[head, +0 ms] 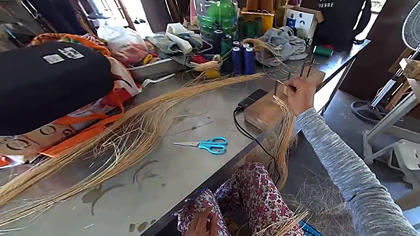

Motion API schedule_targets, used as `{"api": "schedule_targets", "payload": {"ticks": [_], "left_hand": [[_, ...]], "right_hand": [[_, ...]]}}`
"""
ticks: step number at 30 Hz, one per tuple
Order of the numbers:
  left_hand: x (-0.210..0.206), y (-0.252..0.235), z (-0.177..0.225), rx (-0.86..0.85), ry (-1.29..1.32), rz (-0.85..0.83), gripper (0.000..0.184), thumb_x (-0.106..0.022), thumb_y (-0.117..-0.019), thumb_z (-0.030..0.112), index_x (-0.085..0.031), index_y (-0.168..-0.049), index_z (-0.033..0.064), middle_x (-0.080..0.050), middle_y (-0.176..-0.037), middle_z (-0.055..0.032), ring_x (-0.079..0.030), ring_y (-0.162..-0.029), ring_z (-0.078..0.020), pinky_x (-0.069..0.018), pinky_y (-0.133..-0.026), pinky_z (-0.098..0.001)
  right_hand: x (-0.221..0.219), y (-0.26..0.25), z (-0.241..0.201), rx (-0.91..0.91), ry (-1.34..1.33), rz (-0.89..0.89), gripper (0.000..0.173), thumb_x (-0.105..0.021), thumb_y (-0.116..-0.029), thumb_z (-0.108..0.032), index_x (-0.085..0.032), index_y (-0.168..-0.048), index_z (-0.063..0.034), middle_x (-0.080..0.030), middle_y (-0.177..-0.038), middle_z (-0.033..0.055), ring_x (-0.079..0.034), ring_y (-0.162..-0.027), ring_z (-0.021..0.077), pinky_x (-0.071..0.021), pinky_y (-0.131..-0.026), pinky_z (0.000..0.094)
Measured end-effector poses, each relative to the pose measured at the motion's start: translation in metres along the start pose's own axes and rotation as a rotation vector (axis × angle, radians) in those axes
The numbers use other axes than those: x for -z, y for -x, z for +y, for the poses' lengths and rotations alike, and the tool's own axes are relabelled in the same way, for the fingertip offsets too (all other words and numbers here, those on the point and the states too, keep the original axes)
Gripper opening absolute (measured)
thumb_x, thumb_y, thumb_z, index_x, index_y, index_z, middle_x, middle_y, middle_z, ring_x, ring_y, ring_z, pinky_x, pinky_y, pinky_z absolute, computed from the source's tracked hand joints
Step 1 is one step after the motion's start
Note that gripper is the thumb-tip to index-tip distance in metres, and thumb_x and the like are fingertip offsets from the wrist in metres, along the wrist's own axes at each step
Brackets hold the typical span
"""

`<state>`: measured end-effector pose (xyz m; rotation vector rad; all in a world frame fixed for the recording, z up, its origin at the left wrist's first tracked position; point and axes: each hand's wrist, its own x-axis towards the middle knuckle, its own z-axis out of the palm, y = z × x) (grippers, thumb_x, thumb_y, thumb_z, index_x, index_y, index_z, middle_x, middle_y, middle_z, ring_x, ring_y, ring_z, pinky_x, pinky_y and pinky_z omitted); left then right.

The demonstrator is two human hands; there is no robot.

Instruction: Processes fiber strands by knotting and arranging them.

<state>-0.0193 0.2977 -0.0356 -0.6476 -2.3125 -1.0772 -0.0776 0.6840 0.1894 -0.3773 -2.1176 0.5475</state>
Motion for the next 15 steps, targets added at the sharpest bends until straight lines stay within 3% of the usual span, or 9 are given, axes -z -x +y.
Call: {"api": "schedule_targets", "payload": {"ticks": [8, 13, 15], "left_hand": [[-0.001, 0.0, -0.002, -0.006, 0.022, 0.006, 0.025, -0.059, -0.0895, 0.011, -0.077, -0.096, -0.0056, -0.071, -0.079, -0.0166, -0.065, -0.059, -0.0216, -0.054, -0.055, -0.0338], [-0.001, 0.0, -0.003, 0.0, 0.019, 0.01, 0.025, -0.059, -0.0893, 0.012, -0.077, -0.095, -0.0049, -0.071, -0.079, -0.0172, -0.065, -0.06, -0.0223, -0.0541, -0.056, -0.0334], [-0.002, 0.001, -0.003, 0.002, 0.021, 0.01, 0.024, -0.059, -0.0897, 0.011, -0.077, -0.096, -0.0045, -0.07, -0.079, -0.0168, -0.065, -0.06, -0.0213, -0.0538, -0.056, -0.0326]], "right_hand": [[-0.014, -0.005, 0.0, 0.058, 0.192, -0.084, 0.022, -0.054, -0.0989, 0.002, -0.073, -0.107, 0.0068, -0.072, -0.11, 0.0251, -0.071, -0.102, 0.0415, -0.0548, -0.093, 0.055], [-0.021, -0.002, 0.009, 0.127, 0.253, -0.116, 0.022, -0.053, -0.0997, 0.001, -0.072, -0.106, 0.0085, -0.07, -0.105, 0.0274, -0.07, -0.099, 0.0447, -0.0555, -0.088, 0.0574], [-0.022, -0.001, 0.01, 0.127, 0.273, -0.157, 0.022, -0.052, -0.0995, 0.002, -0.072, -0.105, 0.0095, -0.07, -0.107, 0.0283, -0.07, -0.102, 0.0452, -0.0548, -0.09, 0.0576]]}}
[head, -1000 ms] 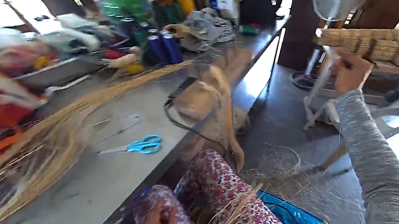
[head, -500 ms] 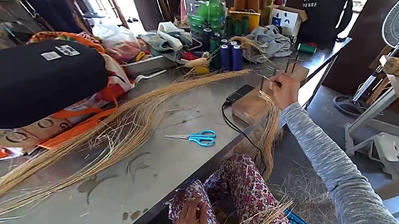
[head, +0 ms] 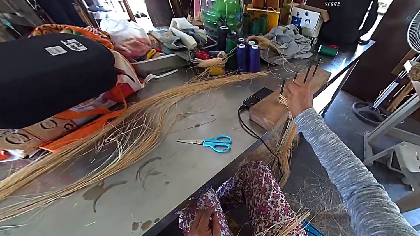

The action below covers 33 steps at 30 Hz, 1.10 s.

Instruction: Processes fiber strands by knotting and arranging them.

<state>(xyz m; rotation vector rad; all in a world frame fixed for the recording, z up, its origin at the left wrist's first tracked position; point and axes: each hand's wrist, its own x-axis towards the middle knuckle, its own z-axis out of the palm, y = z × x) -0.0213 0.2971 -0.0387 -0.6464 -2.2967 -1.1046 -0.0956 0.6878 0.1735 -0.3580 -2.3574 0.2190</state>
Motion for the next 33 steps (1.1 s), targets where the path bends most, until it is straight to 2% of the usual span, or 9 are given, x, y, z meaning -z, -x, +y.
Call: {"api": "schedule_targets", "payload": {"ticks": [3, 6, 11, 17, 21, 26, 29, 31, 33], "left_hand": [[0.0, 0.0, 0.0, -0.004, 0.004, 0.001, 0.025, -0.058, -0.0899, 0.01, -0.077, -0.096, -0.0046, -0.07, -0.078, -0.0164, -0.065, -0.06, -0.0204, -0.0534, -0.056, -0.0316], [0.001, -0.002, 0.002, 0.0, 0.001, -0.004, 0.024, -0.058, -0.09, 0.009, -0.077, -0.095, -0.0051, -0.07, -0.079, -0.0172, -0.065, -0.061, -0.0213, -0.0538, -0.056, -0.0332], [0.003, -0.002, 0.004, -0.017, -0.008, -0.01, 0.024, -0.059, -0.0898, 0.009, -0.076, -0.095, -0.006, -0.072, -0.081, -0.0193, -0.069, -0.064, -0.0262, -0.0563, -0.06, -0.0381], [0.006, -0.001, 0.006, -0.021, 0.017, -0.054, 0.025, -0.059, -0.0902, 0.011, -0.076, -0.096, -0.0064, -0.071, -0.081, -0.0182, -0.068, -0.065, -0.0243, -0.0554, -0.06, -0.0358], [0.01, -0.006, 0.007, 0.037, 0.076, -0.153, 0.023, -0.063, -0.089, 0.01, -0.075, -0.1, -0.0068, -0.072, -0.083, -0.0169, -0.065, -0.062, -0.0196, -0.0541, -0.059, -0.0324], [0.036, -0.014, 0.015, 0.135, 0.202, -0.362, 0.026, -0.069, -0.0922, 0.009, -0.072, -0.11, -0.0093, -0.073, -0.093, -0.0203, -0.07, -0.077, -0.0215, -0.0584, -0.071, -0.0336], [0.053, -0.004, 0.021, 0.171, 0.269, -0.377, 0.034, -0.07, -0.092, 0.012, -0.069, -0.121, -0.0051, -0.071, -0.106, -0.0191, -0.07, -0.092, -0.0202, -0.0581, -0.079, -0.0334], [0.069, 0.003, 0.032, 0.187, 0.27, -0.404, 0.035, -0.07, -0.0928, 0.014, -0.068, -0.123, -0.0033, -0.07, -0.114, -0.0187, -0.069, -0.099, -0.0192, -0.0571, -0.082, -0.0325], [0.084, 0.009, 0.044, 0.177, 0.241, -0.461, 0.035, -0.069, -0.0926, 0.016, -0.069, -0.121, -0.0032, -0.069, -0.118, -0.0206, -0.069, -0.105, -0.0228, -0.0579, -0.084, -0.0359]], "right_hand": [[0.0, 0.007, 0.003, -0.016, 0.022, -0.085, 0.024, -0.054, -0.0958, 0.007, -0.075, -0.108, 0.0066, -0.069, -0.112, 0.0277, -0.068, -0.107, 0.046, -0.053, -0.094, 0.0595], [0.004, 0.019, 0.008, -0.068, 0.037, -0.189, 0.033, -0.053, -0.0952, 0.01, -0.074, -0.119, 0.0006, -0.067, -0.118, 0.0272, -0.065, -0.112, 0.0463, -0.0514, -0.095, 0.06], [0.028, 0.068, 0.03, -0.136, -0.017, -0.092, 0.028, -0.051, -0.0986, 0.007, -0.072, -0.117, 0.006, -0.069, -0.115, 0.0283, -0.069, -0.105, 0.045, -0.054, -0.095, 0.0577], [0.074, 0.171, 0.112, -0.52, 0.131, -0.218, 0.027, -0.051, -0.1041, -0.001, -0.07, -0.122, 0.0075, -0.066, -0.122, 0.0328, -0.063, -0.117, 0.052, -0.0456, -0.102, 0.0663], [0.107, 0.253, 0.184, -0.839, 0.349, -0.467, 0.033, -0.047, -0.1049, -0.004, -0.065, -0.133, 0.0022, -0.061, -0.134, 0.0328, -0.055, -0.127, 0.0529, -0.0388, -0.107, 0.0696], [0.13, 0.338, 0.215, -1.032, 0.48, -0.655, 0.031, -0.053, -0.1016, -0.001, -0.064, -0.129, 0.0092, -0.058, -0.134, 0.0387, -0.051, -0.131, 0.0559, -0.0369, -0.108, 0.0699], [0.112, 0.401, 0.251, -1.044, 0.515, -0.697, 0.03, -0.055, -0.1008, -0.004, -0.065, -0.125, 0.0106, -0.058, -0.129, 0.0417, -0.051, -0.127, 0.0603, -0.0377, -0.102, 0.0764], [0.093, 0.424, 0.254, -1.114, 0.519, -0.752, 0.033, -0.058, -0.1008, -0.008, -0.064, -0.127, 0.0105, -0.056, -0.133, 0.0404, -0.049, -0.131, 0.0576, -0.0375, -0.105, 0.0739], [0.07, 0.442, 0.259, -1.173, 0.475, -0.838, 0.045, -0.066, -0.098, -0.013, -0.058, -0.136, 0.0099, -0.05, -0.142, 0.0389, -0.043, -0.139, 0.0537, -0.0342, -0.111, 0.0702]]}}
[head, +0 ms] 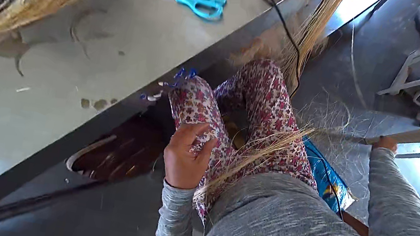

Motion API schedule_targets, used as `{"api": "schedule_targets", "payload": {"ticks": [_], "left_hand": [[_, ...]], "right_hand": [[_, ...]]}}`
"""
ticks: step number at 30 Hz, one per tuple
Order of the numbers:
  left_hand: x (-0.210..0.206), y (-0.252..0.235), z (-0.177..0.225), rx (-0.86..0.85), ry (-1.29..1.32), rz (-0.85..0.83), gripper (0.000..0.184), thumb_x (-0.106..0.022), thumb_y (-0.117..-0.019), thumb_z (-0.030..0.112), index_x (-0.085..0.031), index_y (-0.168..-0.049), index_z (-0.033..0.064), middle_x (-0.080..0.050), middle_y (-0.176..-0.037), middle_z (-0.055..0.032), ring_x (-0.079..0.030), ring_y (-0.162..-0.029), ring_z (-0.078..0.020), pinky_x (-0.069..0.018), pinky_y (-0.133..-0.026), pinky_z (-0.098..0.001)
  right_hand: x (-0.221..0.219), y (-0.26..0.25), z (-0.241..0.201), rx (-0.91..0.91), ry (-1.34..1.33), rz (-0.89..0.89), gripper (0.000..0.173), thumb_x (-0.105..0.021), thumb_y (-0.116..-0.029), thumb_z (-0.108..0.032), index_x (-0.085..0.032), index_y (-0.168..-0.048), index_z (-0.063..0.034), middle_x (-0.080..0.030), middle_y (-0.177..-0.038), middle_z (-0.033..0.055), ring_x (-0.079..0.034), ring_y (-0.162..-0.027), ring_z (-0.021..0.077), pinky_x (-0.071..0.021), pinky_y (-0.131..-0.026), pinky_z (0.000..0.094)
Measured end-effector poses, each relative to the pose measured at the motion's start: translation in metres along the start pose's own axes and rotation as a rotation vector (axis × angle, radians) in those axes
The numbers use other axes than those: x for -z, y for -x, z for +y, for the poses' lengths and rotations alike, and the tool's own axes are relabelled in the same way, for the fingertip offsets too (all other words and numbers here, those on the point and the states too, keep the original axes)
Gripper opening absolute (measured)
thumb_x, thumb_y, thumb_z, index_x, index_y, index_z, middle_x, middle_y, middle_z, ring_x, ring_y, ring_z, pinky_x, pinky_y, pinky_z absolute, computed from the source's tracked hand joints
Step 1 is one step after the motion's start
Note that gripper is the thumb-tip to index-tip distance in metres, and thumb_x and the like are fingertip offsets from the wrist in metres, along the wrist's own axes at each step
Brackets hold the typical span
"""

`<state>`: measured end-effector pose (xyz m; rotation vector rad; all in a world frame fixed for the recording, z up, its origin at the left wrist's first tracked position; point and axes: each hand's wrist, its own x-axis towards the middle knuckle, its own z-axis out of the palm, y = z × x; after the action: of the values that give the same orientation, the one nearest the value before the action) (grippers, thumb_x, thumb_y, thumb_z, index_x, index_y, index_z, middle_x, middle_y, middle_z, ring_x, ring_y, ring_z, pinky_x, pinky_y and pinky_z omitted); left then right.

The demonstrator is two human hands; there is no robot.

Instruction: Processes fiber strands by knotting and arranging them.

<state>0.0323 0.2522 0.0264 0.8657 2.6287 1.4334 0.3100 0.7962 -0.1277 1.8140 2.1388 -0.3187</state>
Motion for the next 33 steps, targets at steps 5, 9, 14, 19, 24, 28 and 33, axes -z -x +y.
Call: {"api": "schedule_targets", "payload": {"ticks": [5, 9, 14, 19, 24, 28, 33], "left_hand": [[-0.001, 0.023, 0.012, -0.07, -0.125, -0.024, 0.024, -0.065, -0.0939, 0.014, -0.076, -0.11, -0.0009, -0.073, -0.111, -0.0195, -0.07, -0.104, -0.0299, -0.0552, -0.092, -0.0421], [-0.007, 0.031, 0.015, -0.065, -0.176, -0.004, 0.021, -0.062, -0.0958, 0.011, -0.078, -0.101, -0.0005, -0.075, -0.106, -0.0182, -0.069, -0.105, -0.0324, -0.0533, -0.094, -0.0439], [-0.013, 0.043, 0.013, -0.025, -0.189, 0.065, 0.017, -0.064, -0.0953, 0.01, -0.079, -0.095, 0.001, -0.076, -0.101, -0.0158, -0.07, -0.102, -0.0298, -0.0535, -0.093, -0.0404], [-0.02, 0.053, 0.011, 0.017, -0.164, 0.047, 0.013, -0.066, -0.0913, 0.007, -0.078, -0.091, 0.0012, -0.076, -0.099, -0.0144, -0.071, -0.098, -0.0285, -0.0549, -0.089, -0.0421], [-0.024, 0.061, 0.009, 0.025, -0.15, 0.039, 0.012, -0.067, -0.0911, 0.008, -0.078, -0.09, 0.0017, -0.076, -0.098, -0.014, -0.071, -0.098, -0.0279, -0.0546, -0.089, -0.0415], [-0.026, 0.067, 0.006, 0.02, -0.152, 0.059, 0.013, -0.068, -0.0917, 0.01, -0.078, -0.091, 0.002, -0.076, -0.097, -0.014, -0.071, -0.097, -0.0265, -0.0549, -0.088, -0.0394], [-0.028, 0.072, 0.007, 0.012, -0.136, 0.121, 0.011, -0.071, -0.0905, 0.01, -0.079, -0.09, 0.0026, -0.076, -0.096, -0.0129, -0.07, -0.093, -0.0228, -0.0541, -0.085, -0.0346]], "right_hand": [[-0.02, -0.008, -0.047, 0.094, 0.35, -0.342, 0.053, -0.077, -0.0928, -0.021, -0.06, -0.127, 0.0166, -0.053, -0.139, 0.0391, -0.046, -0.138, 0.0518, -0.0346, -0.113, 0.0657], [0.023, 0.028, -0.101, 0.119, 0.26, -0.349, 0.042, -0.075, -0.0937, -0.013, -0.063, -0.12, 0.0181, -0.06, -0.129, 0.038, -0.056, -0.127, 0.0503, -0.0394, -0.109, 0.0648], [0.093, 0.077, -0.154, 0.262, 0.039, -0.405, 0.027, -0.064, -0.1017, -0.013, -0.067, -0.113, 0.0117, -0.069, -0.103, 0.0278, -0.068, -0.087, 0.0355, -0.0535, -0.086, 0.0546], [0.14, 0.14, -0.182, 0.893, -0.138, -0.543, 0.01, -0.068, -0.0971, -0.006, -0.073, -0.095, 0.0016, -0.071, -0.079, 0.01, -0.062, -0.064, 0.0152, -0.0538, -0.064, 0.0355], [0.127, 0.191, -0.191, 1.278, -0.225, -0.665, 0.003, -0.074, -0.0872, -0.005, -0.075, -0.087, -0.0016, -0.069, -0.07, 0.0024, -0.061, -0.058, 0.006, -0.0545, -0.06, 0.0265], [0.104, 0.221, -0.192, 1.409, -0.106, -0.621, 0.007, -0.078, -0.0868, -0.01, -0.078, -0.087, -0.0024, -0.073, -0.082, 0.0112, -0.067, -0.071, 0.0218, -0.0557, -0.07, 0.0463], [0.08, 0.239, -0.191, 1.434, 0.046, -0.527, 0.019, -0.082, -0.0837, -0.021, -0.077, -0.091, -0.0045, -0.072, -0.09, 0.0145, -0.07, -0.082, 0.0343, -0.0543, -0.071, 0.0604]]}}
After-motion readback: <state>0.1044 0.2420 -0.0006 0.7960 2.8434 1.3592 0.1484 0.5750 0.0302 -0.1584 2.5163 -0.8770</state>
